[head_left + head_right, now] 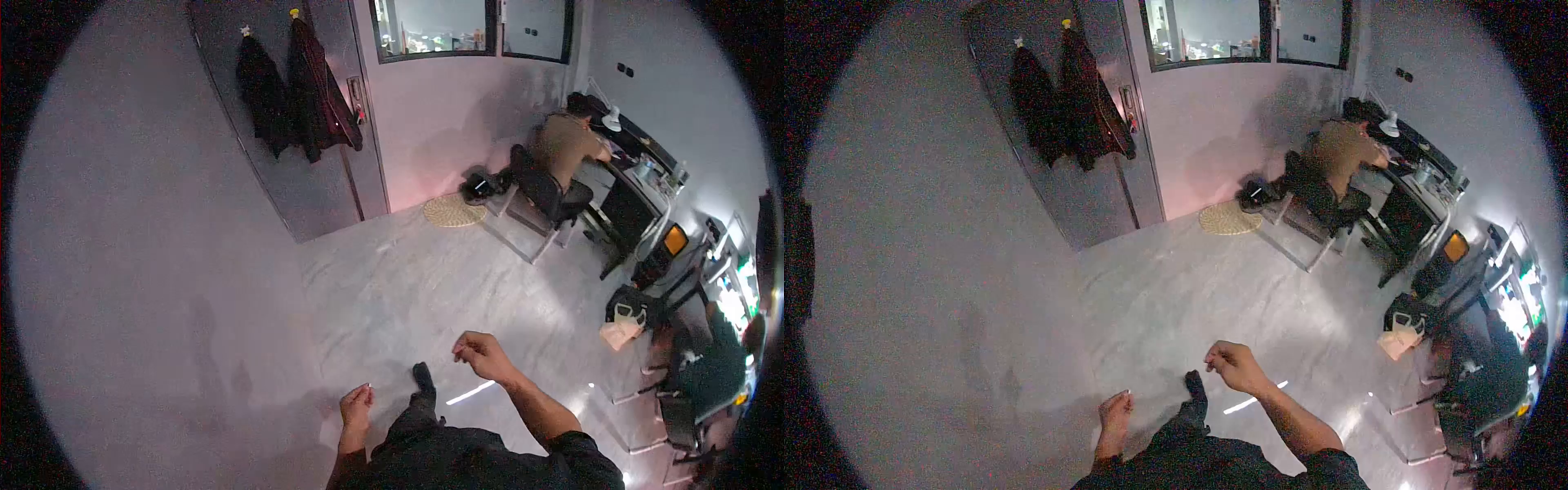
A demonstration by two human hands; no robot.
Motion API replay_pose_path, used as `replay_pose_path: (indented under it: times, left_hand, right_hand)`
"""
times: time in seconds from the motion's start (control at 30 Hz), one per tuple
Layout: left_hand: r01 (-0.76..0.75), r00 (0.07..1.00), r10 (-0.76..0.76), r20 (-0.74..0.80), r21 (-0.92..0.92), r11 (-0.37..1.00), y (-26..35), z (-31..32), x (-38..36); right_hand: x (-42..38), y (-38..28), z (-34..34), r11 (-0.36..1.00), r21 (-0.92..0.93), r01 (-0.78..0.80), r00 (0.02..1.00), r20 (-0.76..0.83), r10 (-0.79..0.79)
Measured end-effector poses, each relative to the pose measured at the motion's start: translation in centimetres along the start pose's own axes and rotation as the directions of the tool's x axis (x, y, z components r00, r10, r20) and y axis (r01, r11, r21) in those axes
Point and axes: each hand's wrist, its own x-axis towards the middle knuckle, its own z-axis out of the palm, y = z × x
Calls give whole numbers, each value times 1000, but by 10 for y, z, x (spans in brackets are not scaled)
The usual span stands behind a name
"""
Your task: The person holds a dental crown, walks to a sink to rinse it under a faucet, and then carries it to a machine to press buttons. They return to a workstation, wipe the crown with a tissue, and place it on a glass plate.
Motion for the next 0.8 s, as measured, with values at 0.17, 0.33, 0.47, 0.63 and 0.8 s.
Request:
replay_pose_path:
  times: [0.17, 0.33, 0.47, 0.63, 0.8]
  left_hand:
    - [-2, 998, 1, 63, 16, 1000, 37, 111, 153]
    - [-163, 952, 70, 299, 299, 940, 126, 274, 300]
    - [-339, 878, 155, 453, 359, 870, 179, 398, 372]
    - [-430, 870, 220, 442, 459, 777, 177, 479, 476]
    - [-274, 953, 188, 235, 413, 869, 151, 491, 552]
  right_hand:
    - [166, -15, -25, 999, -16, 47, 996, 81, -46]
    - [288, -23, -90, 990, 14, 143, 988, -61, -142]
    - [396, -24, -176, 998, -15, 63, 994, -90, -64]
    - [585, -33, -262, 987, -30, 156, 988, 12, -155]
    - [783, -80, -287, 844, -236, 483, 868, 255, -426]
